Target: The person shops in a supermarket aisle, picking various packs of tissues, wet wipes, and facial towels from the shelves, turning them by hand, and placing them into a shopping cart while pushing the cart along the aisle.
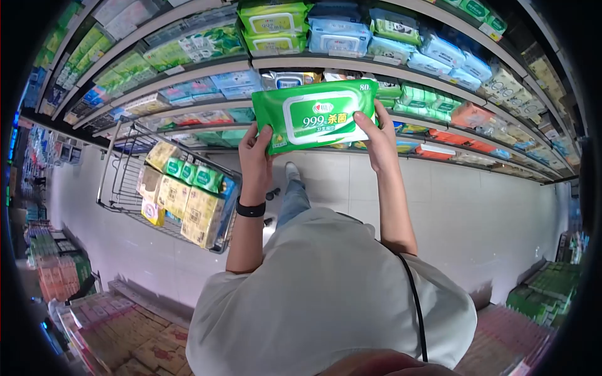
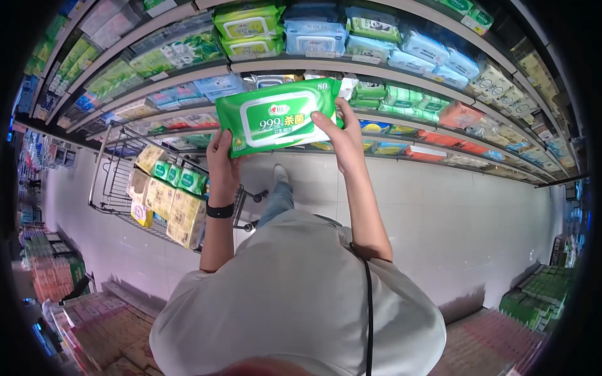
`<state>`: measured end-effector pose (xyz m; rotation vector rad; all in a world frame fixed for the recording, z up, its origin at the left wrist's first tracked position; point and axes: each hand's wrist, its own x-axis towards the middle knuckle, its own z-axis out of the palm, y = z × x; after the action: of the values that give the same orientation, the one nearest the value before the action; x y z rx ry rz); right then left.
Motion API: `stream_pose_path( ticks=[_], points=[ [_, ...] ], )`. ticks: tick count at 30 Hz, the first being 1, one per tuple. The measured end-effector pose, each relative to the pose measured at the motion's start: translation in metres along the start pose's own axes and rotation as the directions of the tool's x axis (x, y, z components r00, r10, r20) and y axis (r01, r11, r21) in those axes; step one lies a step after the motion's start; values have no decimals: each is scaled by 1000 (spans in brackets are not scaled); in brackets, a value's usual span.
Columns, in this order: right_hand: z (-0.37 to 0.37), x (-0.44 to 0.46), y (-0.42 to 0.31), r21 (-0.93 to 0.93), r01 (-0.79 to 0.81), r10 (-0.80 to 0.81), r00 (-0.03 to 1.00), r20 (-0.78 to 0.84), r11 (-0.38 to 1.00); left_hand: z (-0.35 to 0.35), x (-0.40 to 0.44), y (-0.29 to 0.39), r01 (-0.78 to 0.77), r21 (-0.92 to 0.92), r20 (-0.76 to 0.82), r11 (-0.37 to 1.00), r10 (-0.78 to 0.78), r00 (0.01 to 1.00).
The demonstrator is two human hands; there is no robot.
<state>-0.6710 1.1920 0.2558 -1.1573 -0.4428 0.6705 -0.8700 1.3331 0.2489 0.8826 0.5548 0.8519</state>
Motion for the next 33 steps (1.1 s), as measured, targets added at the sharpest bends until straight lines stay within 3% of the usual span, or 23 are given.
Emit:
stream_pose_path(
  ticks=[1, 3, 14, 17, 22, 25, 27, 29, 33],
  points=[
    [-6, -10, -4, -14, -11, 11, 1000, 3, 1000, -14, -4, -7, -2, 26, 34, 1000, 1, 999],
    [-14, -26, -13, -230, -8, 8, 1000, 1, 973, -13, -25, -8, 4, 19, 20, 1000, -5, 1000],
    [10, -98, 8, -336, -89, 122, 989, 78, 938, -57, -105, 14, 169, 101, 40, 980, -174, 984],
    [25, -107, 22, -411, -99, 167, 977, 132, 906, -87, -120, 18, 181, 261, 58, 948, -203, 978],
    [88, -126, 53, -446, -137, 268, 932, 245, 885, -141, -167, 47, 147, 244, -87, 959, -129, 988],
    [136, -144, 88, -477, -38, 260, 875, 409, 878, -187, -208, 78, 161, 231, -226, 960, -108, 968],
    [170, -168, 110, -509, -138, 364, 852, 376, 849, -225, -233, 90, 133, 200, -258, 971, -79, 963],
    [202, -192, 125, -603, -78, 406, 807, 430, 794, -264, -257, 94, 111, 209, -344, 972, -33, 938],
    [250, -237, 176, -642, -117, 527, 690, 497, 758, -329, -304, 111, 182, 136, -410, 974, -112, 905]
  ],
)
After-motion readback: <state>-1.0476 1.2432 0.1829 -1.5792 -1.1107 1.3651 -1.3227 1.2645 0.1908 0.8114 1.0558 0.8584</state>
